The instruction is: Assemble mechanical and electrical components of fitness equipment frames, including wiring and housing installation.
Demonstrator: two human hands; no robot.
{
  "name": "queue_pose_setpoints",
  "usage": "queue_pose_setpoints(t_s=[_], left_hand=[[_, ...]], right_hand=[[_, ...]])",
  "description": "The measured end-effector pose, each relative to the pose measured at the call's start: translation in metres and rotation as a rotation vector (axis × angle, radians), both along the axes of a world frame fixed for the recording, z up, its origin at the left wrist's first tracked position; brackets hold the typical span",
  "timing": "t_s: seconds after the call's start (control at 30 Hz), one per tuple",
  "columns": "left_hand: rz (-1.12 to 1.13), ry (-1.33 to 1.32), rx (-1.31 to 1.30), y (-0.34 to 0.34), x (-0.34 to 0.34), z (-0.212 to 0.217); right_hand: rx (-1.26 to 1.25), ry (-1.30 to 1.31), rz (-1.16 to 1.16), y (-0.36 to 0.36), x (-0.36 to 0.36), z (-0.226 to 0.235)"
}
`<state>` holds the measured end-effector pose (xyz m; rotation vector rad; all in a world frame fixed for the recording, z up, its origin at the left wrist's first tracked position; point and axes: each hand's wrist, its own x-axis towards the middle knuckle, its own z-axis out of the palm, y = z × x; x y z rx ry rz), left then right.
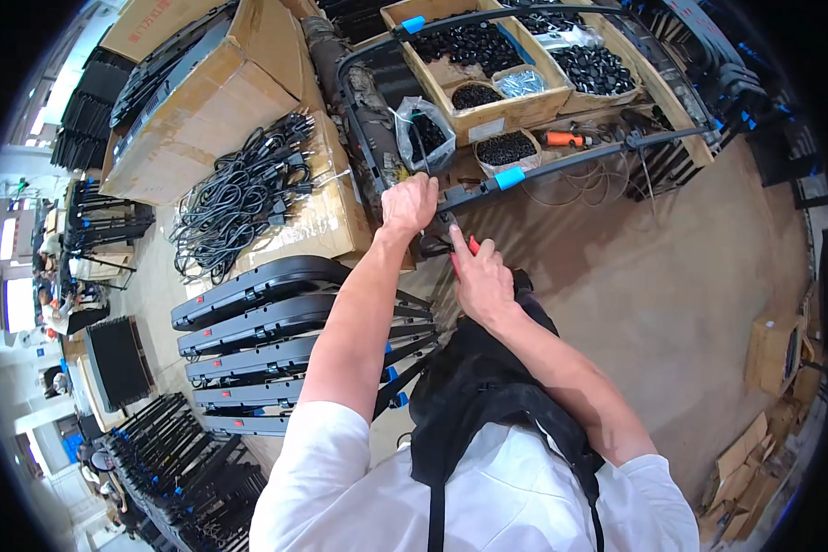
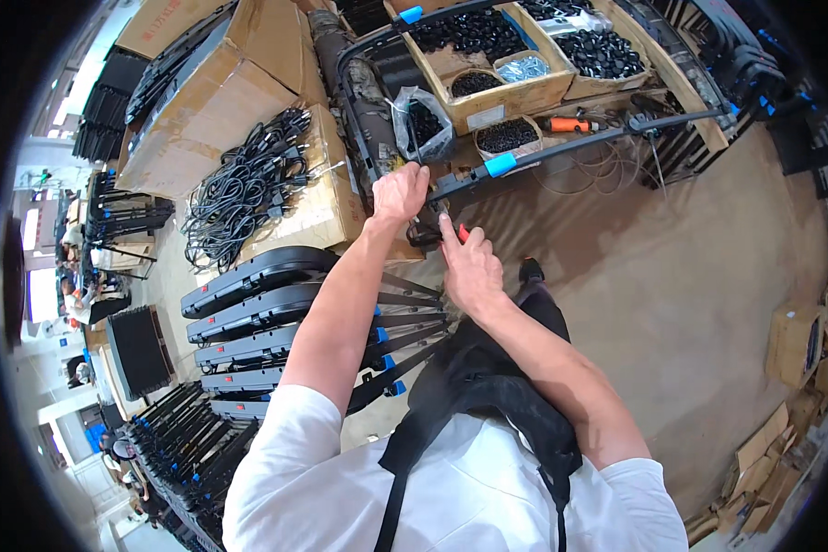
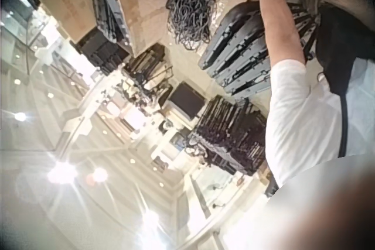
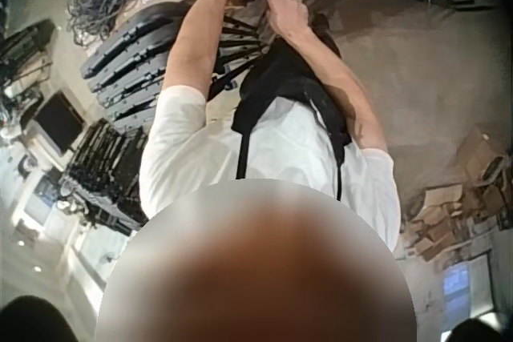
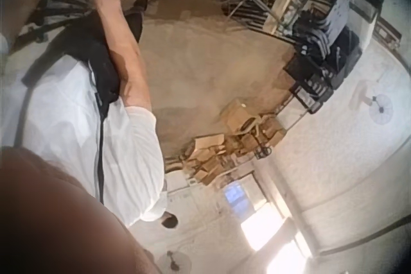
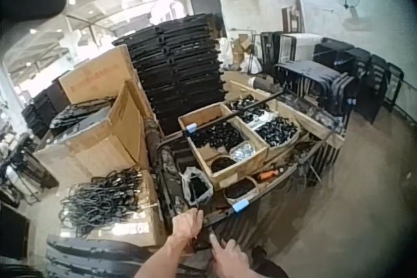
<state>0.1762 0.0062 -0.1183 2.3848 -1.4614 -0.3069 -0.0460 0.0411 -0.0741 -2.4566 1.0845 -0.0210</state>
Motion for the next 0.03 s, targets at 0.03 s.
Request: queue_pose_setpoints(t_s=[0.03], left_hand=[[0.016, 0.006, -0.024, -0.0009, 0.0003, -0.0002]], right_hand=[[-0.015, 0.015, -0.019, 0.0065, 0.0057, -0.0005]])
